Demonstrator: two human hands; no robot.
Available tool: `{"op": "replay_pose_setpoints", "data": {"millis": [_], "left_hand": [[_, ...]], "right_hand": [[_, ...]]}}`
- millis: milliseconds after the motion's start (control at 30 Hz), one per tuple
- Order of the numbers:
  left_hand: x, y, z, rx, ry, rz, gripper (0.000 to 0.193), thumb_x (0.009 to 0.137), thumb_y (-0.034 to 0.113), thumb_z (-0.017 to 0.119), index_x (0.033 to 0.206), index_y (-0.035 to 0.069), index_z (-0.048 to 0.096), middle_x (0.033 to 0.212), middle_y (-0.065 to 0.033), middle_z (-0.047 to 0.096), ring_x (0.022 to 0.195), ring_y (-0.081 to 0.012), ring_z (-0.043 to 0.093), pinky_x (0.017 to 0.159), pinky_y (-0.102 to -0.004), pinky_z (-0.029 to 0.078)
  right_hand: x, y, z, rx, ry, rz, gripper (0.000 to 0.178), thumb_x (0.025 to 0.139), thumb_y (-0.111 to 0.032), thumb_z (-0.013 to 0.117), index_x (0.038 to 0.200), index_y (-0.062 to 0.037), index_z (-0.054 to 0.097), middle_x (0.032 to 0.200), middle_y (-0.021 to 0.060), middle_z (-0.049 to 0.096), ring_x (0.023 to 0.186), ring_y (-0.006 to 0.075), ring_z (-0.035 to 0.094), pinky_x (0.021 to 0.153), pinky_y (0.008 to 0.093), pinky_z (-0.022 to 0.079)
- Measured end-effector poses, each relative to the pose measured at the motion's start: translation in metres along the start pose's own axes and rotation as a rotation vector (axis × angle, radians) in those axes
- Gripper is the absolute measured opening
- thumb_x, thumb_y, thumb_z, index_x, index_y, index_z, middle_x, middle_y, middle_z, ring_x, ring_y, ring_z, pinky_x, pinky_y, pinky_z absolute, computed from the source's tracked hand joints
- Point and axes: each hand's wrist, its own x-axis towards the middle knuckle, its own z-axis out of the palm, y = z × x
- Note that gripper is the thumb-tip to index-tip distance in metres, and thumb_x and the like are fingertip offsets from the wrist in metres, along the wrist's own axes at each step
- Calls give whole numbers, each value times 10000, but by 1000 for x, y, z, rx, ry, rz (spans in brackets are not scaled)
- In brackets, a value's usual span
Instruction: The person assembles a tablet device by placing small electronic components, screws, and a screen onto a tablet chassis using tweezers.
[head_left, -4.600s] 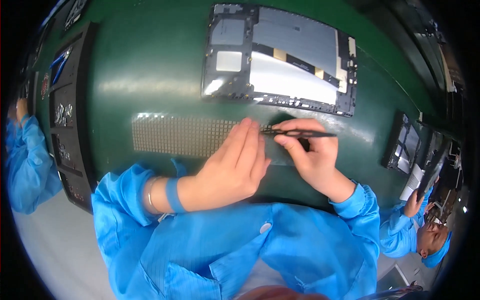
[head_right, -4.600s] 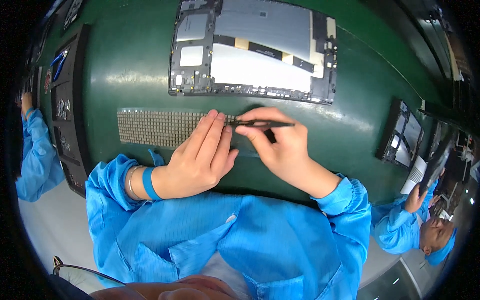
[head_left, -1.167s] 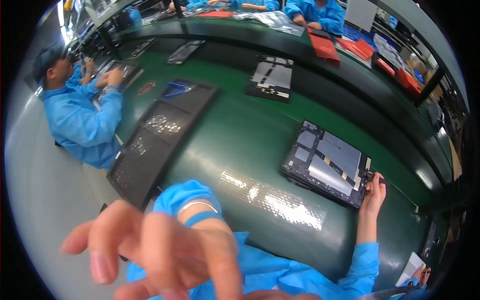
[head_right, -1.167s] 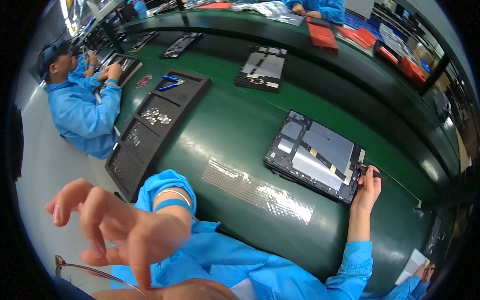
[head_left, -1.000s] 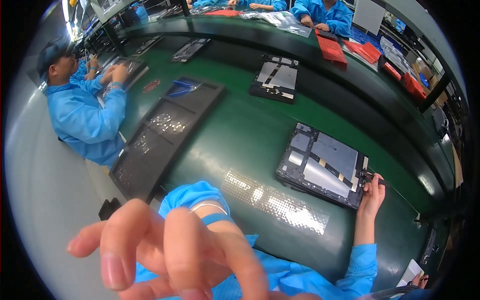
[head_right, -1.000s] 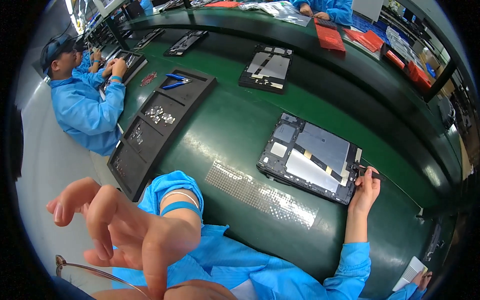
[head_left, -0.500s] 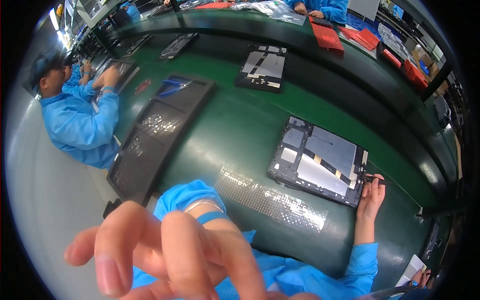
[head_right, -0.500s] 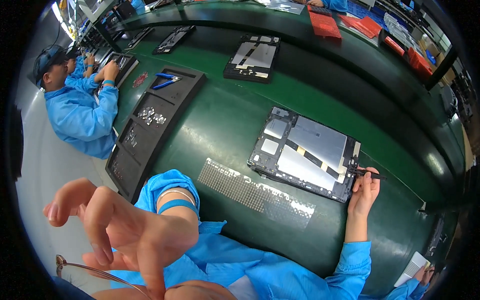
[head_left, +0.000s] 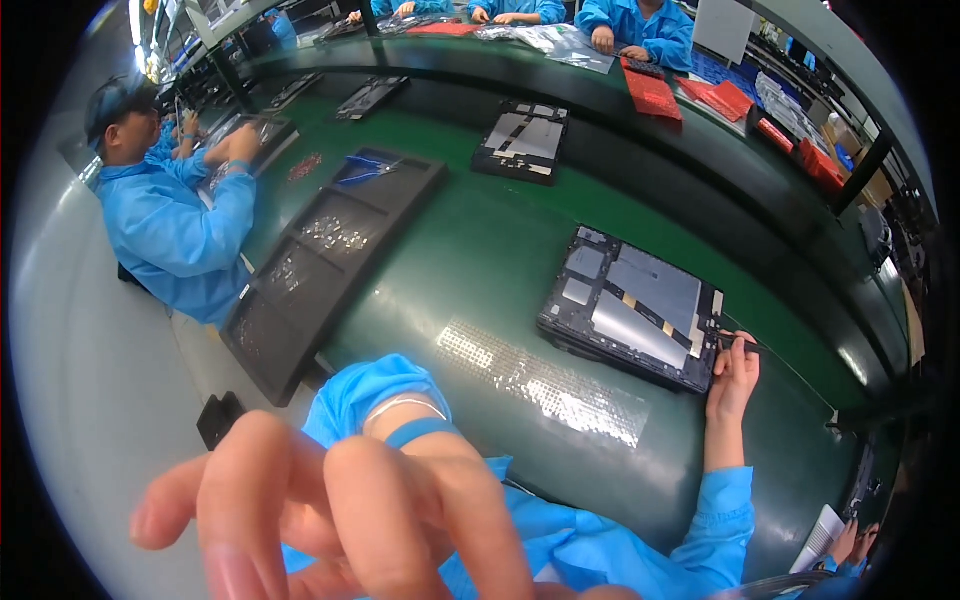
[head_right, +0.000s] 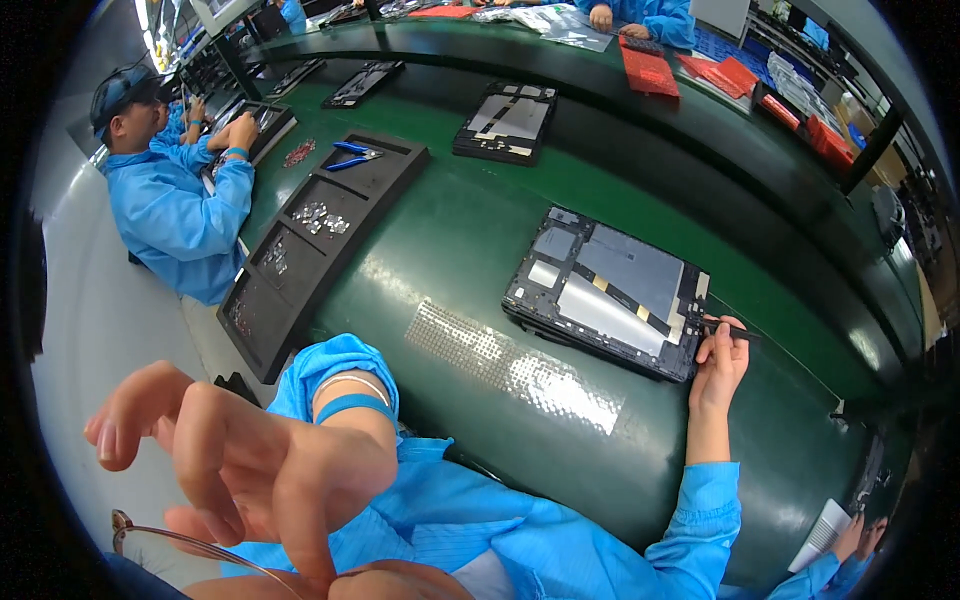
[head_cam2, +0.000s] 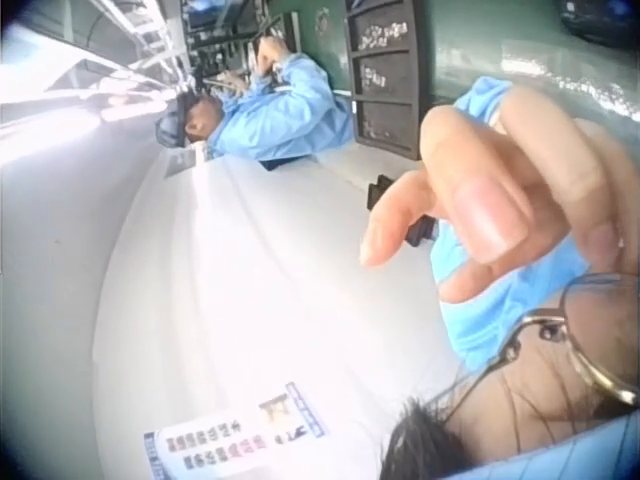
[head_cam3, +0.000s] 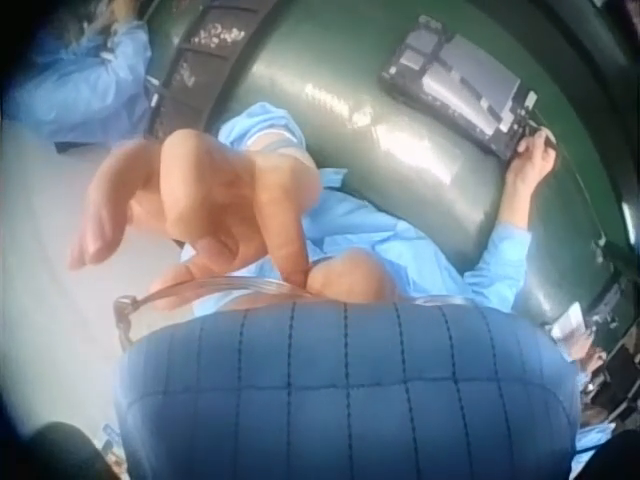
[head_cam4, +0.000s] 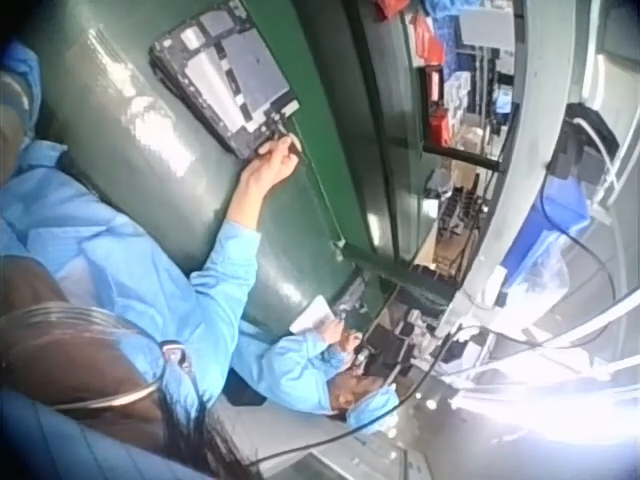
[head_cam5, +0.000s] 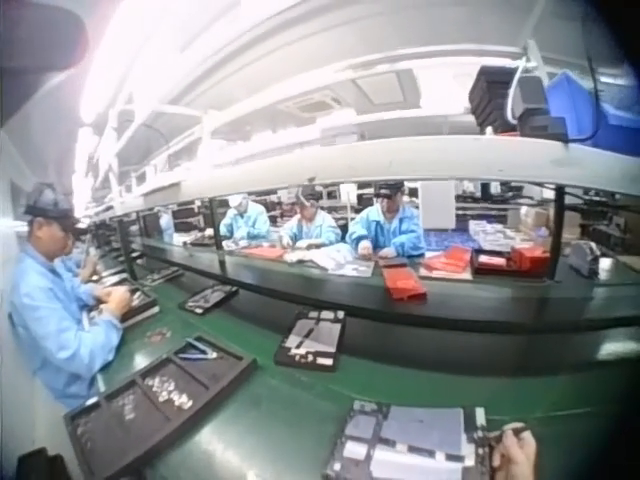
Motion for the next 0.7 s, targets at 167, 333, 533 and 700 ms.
{"op": "replay_pose_setpoints", "data": {"millis": [167, 333, 533, 700], "left_hand": [[-1, -8, 14, 69, -2, 89, 478, 814, 60, 551, 1244, 81, 344, 1212, -70, 336, 907, -210, 405, 420, -298, 482], [-6, -29, 18, 96, 2, 150, 387, 840, 82, 558, 1204, 82, 428, 1168, -73, 384, 878, -203, 409, 434, -275, 440], [-74, -101, -130, 1174, -83, -929, 330, 953, 221, 464, 1160, -24, 545, 1065, -116, 588, 994, -161, 543, 857, -252, 419], [-136, -122, -172, 1305, -120, -1232, 470, 953, 318, 427, 1309, 12, 443, 1204, -203, 556, 1145, -310, 524, 943, -349, 401]], "right_hand": [[1, -7, 8, 9, -7, 6, 200, 912, -178, 574, 1048, -38, 530, 944, 98, 623, 533, 68, 418, 556, 187, 370], [0, -4, 2, 9, 33, -17, 201, 898, -179, 597, 1023, -30, 546, 916, 83, 630, 528, 64, 417, 502, 190, 336], [1, -7, 17, -3, 37, -25, 211, 878, -186, 629, 997, -25, 562, 753, 23, 558, 525, 71, 447, 513, 202, 342], [-1, -4, 20, 48, 80, -88, 202, 874, -168, 636, 986, -21, 554, 795, 42, 587, 548, 77, 484, 558, 197, 376]]}}
